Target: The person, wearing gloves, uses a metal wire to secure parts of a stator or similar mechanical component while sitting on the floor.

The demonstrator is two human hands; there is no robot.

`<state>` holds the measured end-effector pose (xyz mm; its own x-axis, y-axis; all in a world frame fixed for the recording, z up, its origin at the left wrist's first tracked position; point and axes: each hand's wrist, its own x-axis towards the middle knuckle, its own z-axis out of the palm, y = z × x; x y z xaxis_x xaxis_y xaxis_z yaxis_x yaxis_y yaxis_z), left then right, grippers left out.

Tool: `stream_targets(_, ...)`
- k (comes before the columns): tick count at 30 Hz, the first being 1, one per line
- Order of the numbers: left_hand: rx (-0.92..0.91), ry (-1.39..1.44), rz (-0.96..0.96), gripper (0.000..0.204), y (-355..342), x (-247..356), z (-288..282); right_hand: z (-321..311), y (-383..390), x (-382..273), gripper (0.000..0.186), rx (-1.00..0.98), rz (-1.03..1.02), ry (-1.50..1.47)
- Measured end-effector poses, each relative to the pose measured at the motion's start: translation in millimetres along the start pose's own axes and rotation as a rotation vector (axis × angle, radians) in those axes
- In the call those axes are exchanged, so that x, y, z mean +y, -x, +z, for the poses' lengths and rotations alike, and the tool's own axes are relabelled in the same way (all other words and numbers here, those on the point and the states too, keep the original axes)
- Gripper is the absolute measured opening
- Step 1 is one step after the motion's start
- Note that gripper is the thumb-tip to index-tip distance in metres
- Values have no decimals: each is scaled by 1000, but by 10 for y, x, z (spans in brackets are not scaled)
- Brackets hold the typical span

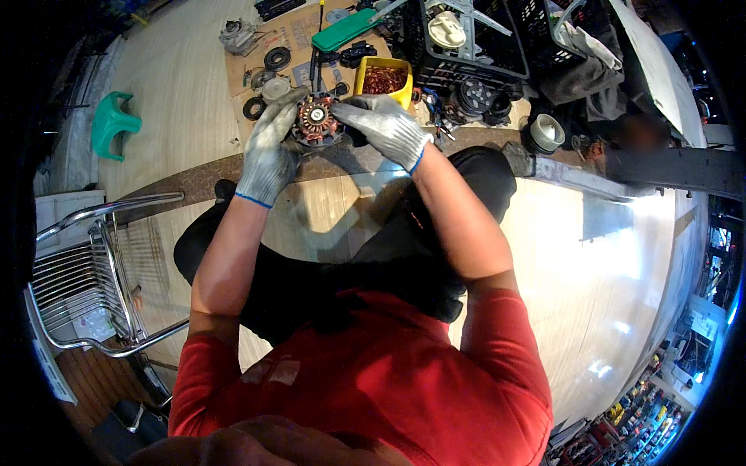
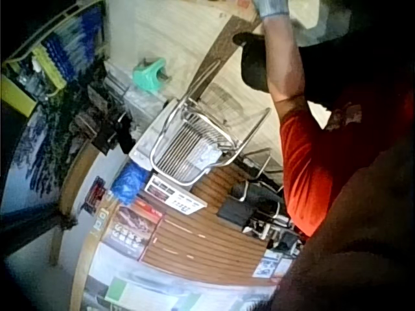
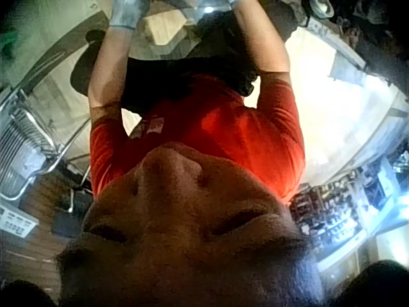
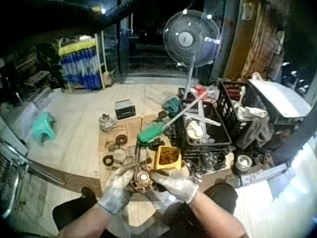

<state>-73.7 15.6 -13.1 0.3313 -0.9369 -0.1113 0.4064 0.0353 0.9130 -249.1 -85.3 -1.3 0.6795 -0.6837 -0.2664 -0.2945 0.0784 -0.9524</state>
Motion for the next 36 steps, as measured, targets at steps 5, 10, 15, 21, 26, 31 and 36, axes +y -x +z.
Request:
stream_targets(5, -32, -57, 75, 37, 15, -115, -96, -70, -111, 368, 32, -40, -305, 240)
stream_targets(10, 54, 170, -118, 36, 18, -58, -27, -33, -23, 212, 32, -64, -172, 219)
stream_targets(15, 6, 283, -196, 35, -19, -39, 30, -57, -79, 379, 34, 9, -307, 141)
stream_targets(21, -19, 347, -241, 35, -42, -105, -42, -63, -88, 382, 33, -24, -224, 170)
stream_targets(26, -19, 338, -254, 36, -23, -96, -34, -148, -51, 274, 44, 36, -250, 279)
stream_targets(31, -14, 412, -347, 35, -67, -165, -136, -181, 4, 157, 55, 48, -316, 341)
stream_targets(36, -69, 430, -387, 37, -62, -212, -182, -150, 40, 106, 54, -23, -391, 452)
